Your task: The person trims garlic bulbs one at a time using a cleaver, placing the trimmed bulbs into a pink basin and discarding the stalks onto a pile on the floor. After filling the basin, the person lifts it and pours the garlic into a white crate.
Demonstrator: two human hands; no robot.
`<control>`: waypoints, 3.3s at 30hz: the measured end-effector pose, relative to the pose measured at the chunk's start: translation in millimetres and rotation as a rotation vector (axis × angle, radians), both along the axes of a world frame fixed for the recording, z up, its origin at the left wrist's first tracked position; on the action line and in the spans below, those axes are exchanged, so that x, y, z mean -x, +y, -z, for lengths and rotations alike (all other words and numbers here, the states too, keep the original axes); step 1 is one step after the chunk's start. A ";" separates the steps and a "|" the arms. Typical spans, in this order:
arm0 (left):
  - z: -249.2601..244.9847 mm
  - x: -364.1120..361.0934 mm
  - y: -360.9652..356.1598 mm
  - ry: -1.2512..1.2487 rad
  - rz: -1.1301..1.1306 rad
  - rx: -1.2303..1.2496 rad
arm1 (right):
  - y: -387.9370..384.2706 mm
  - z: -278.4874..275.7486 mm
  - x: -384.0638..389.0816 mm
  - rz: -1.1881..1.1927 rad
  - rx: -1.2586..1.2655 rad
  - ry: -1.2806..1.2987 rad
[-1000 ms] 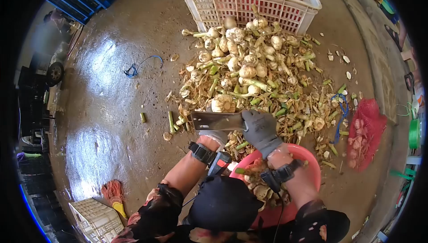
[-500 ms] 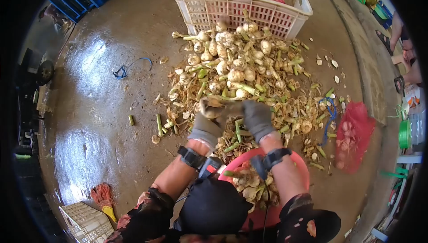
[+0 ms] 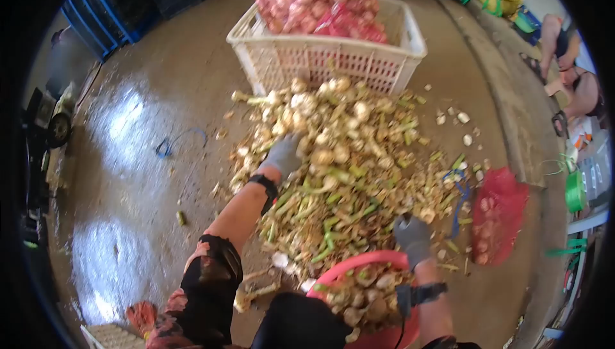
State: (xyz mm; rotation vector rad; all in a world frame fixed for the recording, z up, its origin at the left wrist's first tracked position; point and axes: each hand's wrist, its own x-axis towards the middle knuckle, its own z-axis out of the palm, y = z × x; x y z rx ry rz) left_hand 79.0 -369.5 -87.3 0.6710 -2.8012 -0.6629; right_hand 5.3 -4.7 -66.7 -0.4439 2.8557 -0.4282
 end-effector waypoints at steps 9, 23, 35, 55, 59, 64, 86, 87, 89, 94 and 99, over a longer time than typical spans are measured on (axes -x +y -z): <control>-27.7 -18.2 -7.2 -0.229 0.076 0.003 | -11.1 -22.4 -11.3 -0.013 -0.156 -0.161; -24.7 -103.2 100.4 0.478 0.408 -0.993 | -92.9 -60.8 -75.3 -0.623 0.399 0.142; -59.2 -118.8 139.7 0.334 0.129 -1.182 | -77.8 -49.3 -61.2 -0.588 0.275 0.085; -56.2 -66.6 151.0 0.090 -0.121 -1.939 | -90.1 -72.5 -35.9 -0.300 0.559 -0.502; -42.8 -66.8 150.2 -0.168 0.001 -1.283 | -80.2 -57.6 -7.0 -0.526 -0.086 -0.119; -109.6 -91.3 159.6 -0.345 0.743 -1.009 | -8.1 -9.4 32.8 0.024 -0.101 -0.399; -36.7 -93.5 133.5 0.005 -0.151 -1.597 | -94.5 -54.9 -40.7 -0.553 -0.007 -0.048; -52.0 -94.4 133.5 -0.003 -0.101 -1.525 | -94.7 -51.2 -34.7 -0.569 -0.002 -0.078; -71.2 -101.7 132.8 -0.030 -0.006 -1.391 | -77.8 -31.7 -17.8 -0.597 0.000 -0.149; -40.6 -114.4 123.7 0.668 0.140 -0.610 | -21.0 -1.8 13.3 -0.191 -0.179 -0.175; 22.5 -87.6 127.5 0.202 -0.048 -0.917 | -62.1 -45.6 -47.3 -0.498 0.086 -0.009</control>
